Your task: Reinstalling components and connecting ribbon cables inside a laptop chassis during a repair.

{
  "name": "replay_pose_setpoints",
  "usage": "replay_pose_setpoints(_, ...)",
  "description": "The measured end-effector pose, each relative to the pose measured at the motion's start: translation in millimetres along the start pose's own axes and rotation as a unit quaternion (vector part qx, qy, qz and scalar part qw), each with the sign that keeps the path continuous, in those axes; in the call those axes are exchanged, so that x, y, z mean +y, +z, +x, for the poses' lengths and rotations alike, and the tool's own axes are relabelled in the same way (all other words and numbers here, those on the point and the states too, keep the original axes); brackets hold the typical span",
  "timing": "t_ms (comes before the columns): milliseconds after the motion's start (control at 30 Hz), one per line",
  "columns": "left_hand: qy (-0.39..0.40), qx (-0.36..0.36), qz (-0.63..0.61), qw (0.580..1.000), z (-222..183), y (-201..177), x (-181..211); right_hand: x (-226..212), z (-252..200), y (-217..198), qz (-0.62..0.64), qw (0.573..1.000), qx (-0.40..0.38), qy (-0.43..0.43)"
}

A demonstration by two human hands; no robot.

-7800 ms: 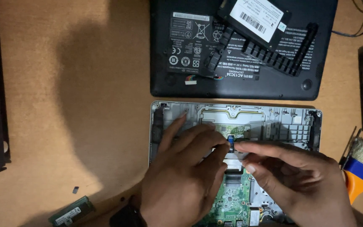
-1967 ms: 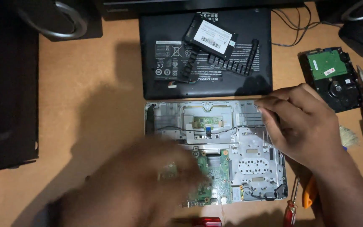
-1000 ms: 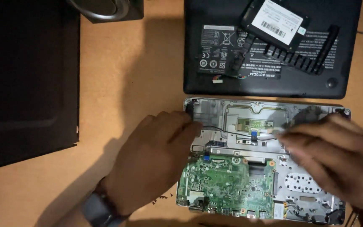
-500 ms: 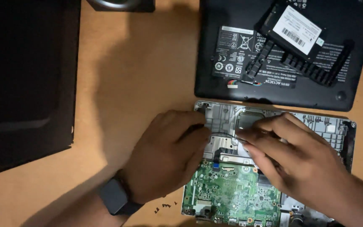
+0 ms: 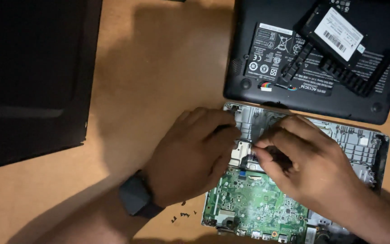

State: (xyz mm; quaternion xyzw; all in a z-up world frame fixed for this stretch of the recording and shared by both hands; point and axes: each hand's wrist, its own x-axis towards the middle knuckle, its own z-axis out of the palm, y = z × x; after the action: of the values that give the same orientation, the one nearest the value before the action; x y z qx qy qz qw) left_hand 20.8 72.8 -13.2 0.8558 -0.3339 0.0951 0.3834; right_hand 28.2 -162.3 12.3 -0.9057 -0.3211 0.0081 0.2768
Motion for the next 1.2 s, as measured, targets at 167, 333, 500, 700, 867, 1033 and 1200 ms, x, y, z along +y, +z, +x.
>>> replay_pose_setpoints(167, -0.027, 0.028, 0.0, 0.999, -0.7, 2.7, -0.1, 0.1, -3.1, 4.2, -0.026, 1.0, 0.007, 0.004)
replay_pose_setpoints(333, 0.007, -0.008, 0.049, 0.999, 0.0, 0.0, 8.6, -6.4, -5.7, 0.2, -0.044, 0.999, 0.017, 0.023)
replay_pose_setpoints(500, 0.039, -0.016, 0.077, 0.996, 0.5, -1.5, 8.6, -3.3, -8.5, -0.4, -0.069, 0.996, -0.01, 0.061)
replay_pose_setpoints(700, 0.032, 0.0, 0.077, 0.996, 1.0, -1.3, 10.4, -3.2, -7.2, -0.9, -0.008, 0.991, -0.036, 0.131)
replay_pose_setpoints(867, 0.038, 0.004, 0.095, 0.995, 3.7, -1.8, 11.3, 0.0, -6.4, -1.2, -0.005, 0.986, -0.066, 0.152)
replay_pose_setpoints(1033, 0.05, -0.007, 0.112, 0.992, 4.2, -2.8, 12.7, 4.6, -8.2, 3.9, 0.003, 0.977, -0.086, 0.193)
replay_pose_setpoints(1200, 0.063, -0.042, 0.114, 0.991, 3.5, -6.0, 13.6, 6.1, -7.4, 5.5, -0.03, 0.985, -0.073, 0.153)
